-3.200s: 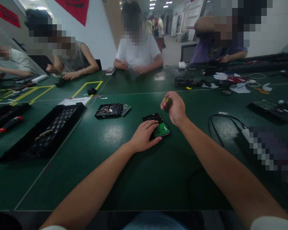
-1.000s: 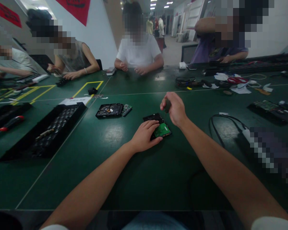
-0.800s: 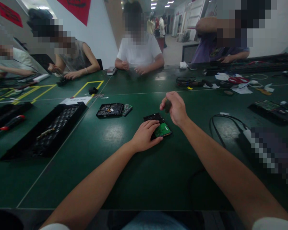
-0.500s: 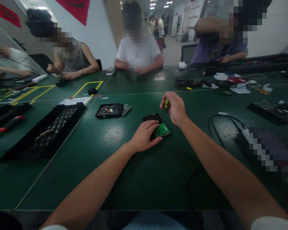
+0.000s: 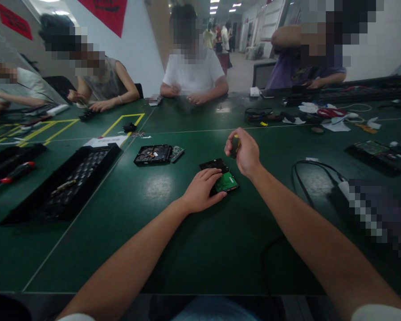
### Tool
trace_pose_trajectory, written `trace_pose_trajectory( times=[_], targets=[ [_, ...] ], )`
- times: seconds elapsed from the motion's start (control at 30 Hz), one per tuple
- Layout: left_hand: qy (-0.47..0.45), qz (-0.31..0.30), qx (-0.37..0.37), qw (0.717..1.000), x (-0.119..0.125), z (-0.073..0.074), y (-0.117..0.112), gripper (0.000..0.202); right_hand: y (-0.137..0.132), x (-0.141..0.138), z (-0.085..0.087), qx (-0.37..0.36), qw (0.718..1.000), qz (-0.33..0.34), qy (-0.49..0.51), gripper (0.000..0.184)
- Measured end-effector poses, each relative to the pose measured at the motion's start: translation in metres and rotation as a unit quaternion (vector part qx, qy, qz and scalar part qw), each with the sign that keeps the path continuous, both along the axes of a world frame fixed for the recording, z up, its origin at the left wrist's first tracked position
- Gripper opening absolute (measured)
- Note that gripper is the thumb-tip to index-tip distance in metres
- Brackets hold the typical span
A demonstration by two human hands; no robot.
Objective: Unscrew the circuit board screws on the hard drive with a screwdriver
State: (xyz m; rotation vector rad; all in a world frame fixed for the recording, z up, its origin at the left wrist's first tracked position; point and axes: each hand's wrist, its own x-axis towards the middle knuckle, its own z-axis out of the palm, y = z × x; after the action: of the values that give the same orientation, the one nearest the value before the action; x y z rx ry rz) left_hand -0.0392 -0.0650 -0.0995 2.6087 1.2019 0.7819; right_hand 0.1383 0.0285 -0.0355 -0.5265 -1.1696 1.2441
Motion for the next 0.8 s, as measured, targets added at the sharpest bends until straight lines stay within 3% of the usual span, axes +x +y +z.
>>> trace_pose_trajectory(
  times=[0.33,0.53,0.8],
  targets=[
    [-0.004,0.000,-0.007,1.000,0.0000,-0.0003,0.0003,0.060,-0.0033,-0.0004,0.0031,-0.009,0.999,-0.032,-0.030,0.030],
    [-0.005,-0.002,-0.001,1.000,-0.0005,-0.0016,0.0009,0.061,-0.0050,-0.0023,0.0028,0.002,0.997,-0.057,-0.048,0.031],
    [-0.004,0.002,-0.003,1.000,-0.0003,-0.0006,-0.0003,0.061,-0.0066,-0.0003,0.0059,0.010,0.999,-0.011,-0.049,0.028]
  ],
)
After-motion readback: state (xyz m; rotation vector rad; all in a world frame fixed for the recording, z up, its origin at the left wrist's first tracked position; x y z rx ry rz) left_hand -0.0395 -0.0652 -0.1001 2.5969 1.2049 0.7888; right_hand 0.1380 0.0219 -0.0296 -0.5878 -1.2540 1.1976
